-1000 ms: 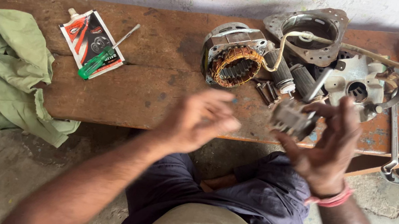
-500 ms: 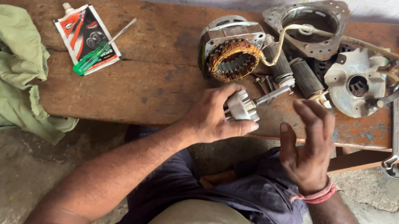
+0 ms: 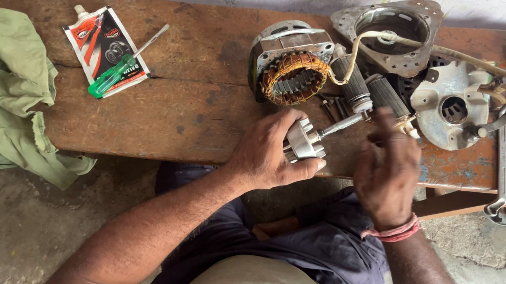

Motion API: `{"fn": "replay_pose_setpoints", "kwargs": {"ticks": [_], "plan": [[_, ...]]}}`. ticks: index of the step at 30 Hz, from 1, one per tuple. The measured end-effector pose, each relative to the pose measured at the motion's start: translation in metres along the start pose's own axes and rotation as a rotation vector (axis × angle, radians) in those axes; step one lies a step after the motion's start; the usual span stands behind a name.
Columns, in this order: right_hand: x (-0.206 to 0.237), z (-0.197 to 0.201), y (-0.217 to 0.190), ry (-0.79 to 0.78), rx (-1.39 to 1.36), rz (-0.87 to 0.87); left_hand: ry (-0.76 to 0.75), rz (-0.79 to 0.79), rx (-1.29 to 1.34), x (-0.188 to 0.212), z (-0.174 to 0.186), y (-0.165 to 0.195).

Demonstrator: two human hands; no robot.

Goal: The person applies grease to a motor rotor and inserts it into the stator housing. They then clean the inside of the motor casing with a cloth and handle the rotor and stator components.

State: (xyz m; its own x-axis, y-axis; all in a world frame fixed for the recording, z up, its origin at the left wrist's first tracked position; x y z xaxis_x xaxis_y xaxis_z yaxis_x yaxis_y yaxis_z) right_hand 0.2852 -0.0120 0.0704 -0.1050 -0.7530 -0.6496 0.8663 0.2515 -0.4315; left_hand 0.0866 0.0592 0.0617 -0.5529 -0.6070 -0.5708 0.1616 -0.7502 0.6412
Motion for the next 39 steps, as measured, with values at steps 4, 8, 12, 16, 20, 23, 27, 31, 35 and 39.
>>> {"fn": "replay_pose_setpoints", "kwargs": {"ticks": [4, 8, 12, 16, 20, 23, 27, 31, 35, 39], "plan": [[0.007, -0.007, -0.007, -0.028, -0.191, 0.094, -0.024, 0.029, -0.023, 0.0, -0.003, -0.003], [0.004, -0.018, -0.019, -0.13, 0.036, 0.207, 0.01, -0.03, -0.096, 0.002, -0.002, -0.003], [-0.01, -0.007, -0.019, -0.097, 0.117, 0.102, 0.005, 0.009, 0.0, 0.004, -0.002, -0.01], [-0.011, -0.001, -0.029, -0.053, -0.011, 0.102, -0.002, 0.09, 0.209, 0.004, -0.003, -0.022], [-0.006, -0.012, -0.04, -0.115, 0.018, 0.212, -0.012, 0.115, 0.355, 0.006, -0.004, -0.027], [-0.01, -0.011, -0.035, -0.075, 0.057, 0.167, 0.009, 0.175, 0.433, 0.009, -0.002, -0.031], [-0.01, -0.007, -0.03, -0.006, 0.012, 0.106, 0.04, 0.215, 0.604, 0.007, 0.001, -0.035], [0.0, -0.02, -0.039, -0.072, 0.011, 0.228, 0.039, 0.222, 0.609, 0.008, 0.003, -0.036], [0.0, -0.03, -0.027, -0.127, 0.169, 0.121, 0.015, 0.205, 0.608, 0.008, 0.003, -0.037], [-0.001, -0.022, -0.022, -0.046, 0.023, 0.054, 0.052, 0.223, 0.687, 0.008, 0.002, -0.04]]}}
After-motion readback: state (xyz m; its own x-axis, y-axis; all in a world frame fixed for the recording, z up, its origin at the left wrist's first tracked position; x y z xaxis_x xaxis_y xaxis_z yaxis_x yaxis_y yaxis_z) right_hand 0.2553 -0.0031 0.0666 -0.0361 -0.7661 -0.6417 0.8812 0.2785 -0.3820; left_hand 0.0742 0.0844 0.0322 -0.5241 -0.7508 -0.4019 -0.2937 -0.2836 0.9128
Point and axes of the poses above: each hand's wrist, its own x-axis away from the middle knuckle, its own z-axis out of the back of the hand, y = z × x, the point moved 6 cm from there along -x, towards the middle knuckle, and after that the axes turned 11 degrees about -z, right-handed, at the moved point
